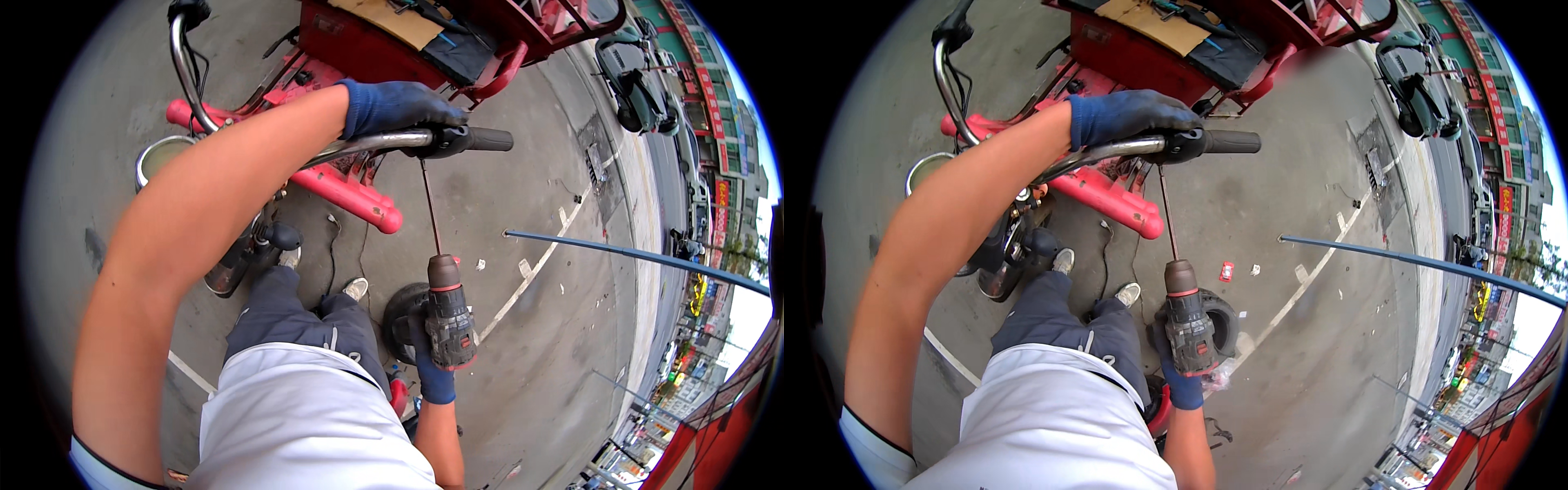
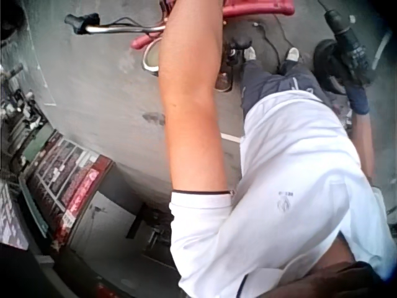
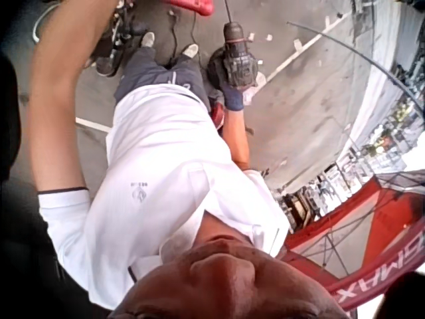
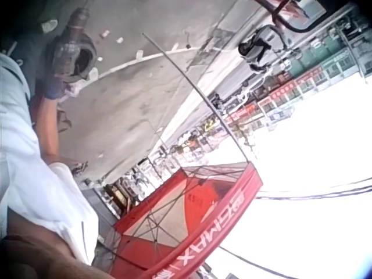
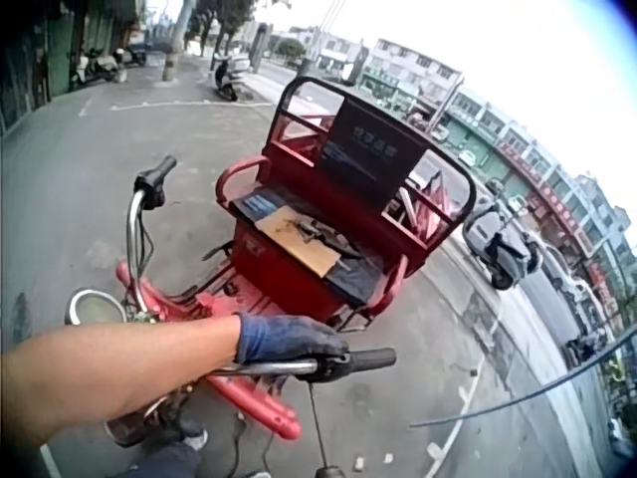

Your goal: The person repairs the handlebars of a red three-wheeled electric vehicle. They use a cordless drill to remove and install screws on the handlebar grips and controls, and manually adjust the position of the handlebars and wires.

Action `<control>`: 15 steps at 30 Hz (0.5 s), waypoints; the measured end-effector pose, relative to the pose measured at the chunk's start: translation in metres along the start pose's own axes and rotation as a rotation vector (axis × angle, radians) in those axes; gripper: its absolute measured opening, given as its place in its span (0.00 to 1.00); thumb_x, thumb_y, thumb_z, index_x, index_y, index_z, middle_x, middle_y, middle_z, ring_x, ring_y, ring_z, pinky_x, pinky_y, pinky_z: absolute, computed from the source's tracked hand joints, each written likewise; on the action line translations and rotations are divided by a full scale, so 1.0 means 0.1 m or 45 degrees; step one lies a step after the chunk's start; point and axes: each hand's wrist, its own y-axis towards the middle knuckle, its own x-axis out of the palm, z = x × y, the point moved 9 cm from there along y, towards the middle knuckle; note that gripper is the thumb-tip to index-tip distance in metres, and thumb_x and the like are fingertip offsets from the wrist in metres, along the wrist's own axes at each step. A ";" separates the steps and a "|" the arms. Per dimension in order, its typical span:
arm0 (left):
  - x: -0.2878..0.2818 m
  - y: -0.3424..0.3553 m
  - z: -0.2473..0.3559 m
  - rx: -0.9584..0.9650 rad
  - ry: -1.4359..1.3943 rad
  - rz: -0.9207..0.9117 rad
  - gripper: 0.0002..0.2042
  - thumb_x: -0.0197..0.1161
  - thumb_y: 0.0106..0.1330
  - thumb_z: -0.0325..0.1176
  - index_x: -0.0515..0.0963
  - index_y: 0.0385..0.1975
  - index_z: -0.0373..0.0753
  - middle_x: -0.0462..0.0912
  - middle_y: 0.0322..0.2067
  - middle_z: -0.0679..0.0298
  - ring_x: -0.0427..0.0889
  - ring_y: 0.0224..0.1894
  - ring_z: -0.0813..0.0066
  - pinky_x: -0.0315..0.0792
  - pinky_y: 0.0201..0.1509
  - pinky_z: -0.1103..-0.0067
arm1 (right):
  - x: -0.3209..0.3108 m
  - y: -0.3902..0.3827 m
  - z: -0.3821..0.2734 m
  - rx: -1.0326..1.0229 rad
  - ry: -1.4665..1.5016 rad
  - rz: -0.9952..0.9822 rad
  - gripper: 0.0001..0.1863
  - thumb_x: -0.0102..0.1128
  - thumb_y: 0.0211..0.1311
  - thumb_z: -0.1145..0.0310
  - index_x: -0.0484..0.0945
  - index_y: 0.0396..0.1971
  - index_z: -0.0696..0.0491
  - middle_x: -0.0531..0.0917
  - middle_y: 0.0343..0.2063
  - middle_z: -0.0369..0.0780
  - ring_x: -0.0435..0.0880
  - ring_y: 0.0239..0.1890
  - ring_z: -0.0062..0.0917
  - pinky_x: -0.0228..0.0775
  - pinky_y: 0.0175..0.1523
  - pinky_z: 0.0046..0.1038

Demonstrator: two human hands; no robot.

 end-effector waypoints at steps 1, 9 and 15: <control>-0.02 -0.06 0.08 0.053 -0.003 0.019 0.14 0.51 0.71 0.41 0.78 0.43 0.39 0.80 0.36 0.62 0.80 0.37 0.72 0.73 0.43 0.75 | -0.01 0.02 -0.10 -0.033 0.000 0.029 0.14 0.68 0.56 0.67 0.80 0.42 0.53 0.84 0.38 0.38 0.82 0.40 0.29 0.72 0.47 0.33; -0.02 -0.09 0.09 0.042 -0.221 -0.049 0.18 0.52 0.71 0.44 0.77 0.48 0.36 0.80 0.39 0.64 0.79 0.37 0.79 0.76 0.44 0.79 | -0.03 0.02 -0.10 -0.198 -0.176 0.042 0.14 0.69 0.54 0.66 0.82 0.42 0.49 0.85 0.38 0.39 0.84 0.39 0.32 0.74 0.43 0.33; 0.09 0.00 0.09 -0.022 -0.358 0.003 0.21 0.54 0.70 0.48 0.76 0.50 0.36 0.81 0.36 0.64 0.78 0.35 0.80 0.74 0.41 0.81 | -0.01 -0.03 0.19 -0.318 -0.256 0.047 0.14 0.69 0.56 0.66 0.81 0.41 0.53 0.84 0.35 0.38 0.84 0.37 0.29 0.74 0.42 0.32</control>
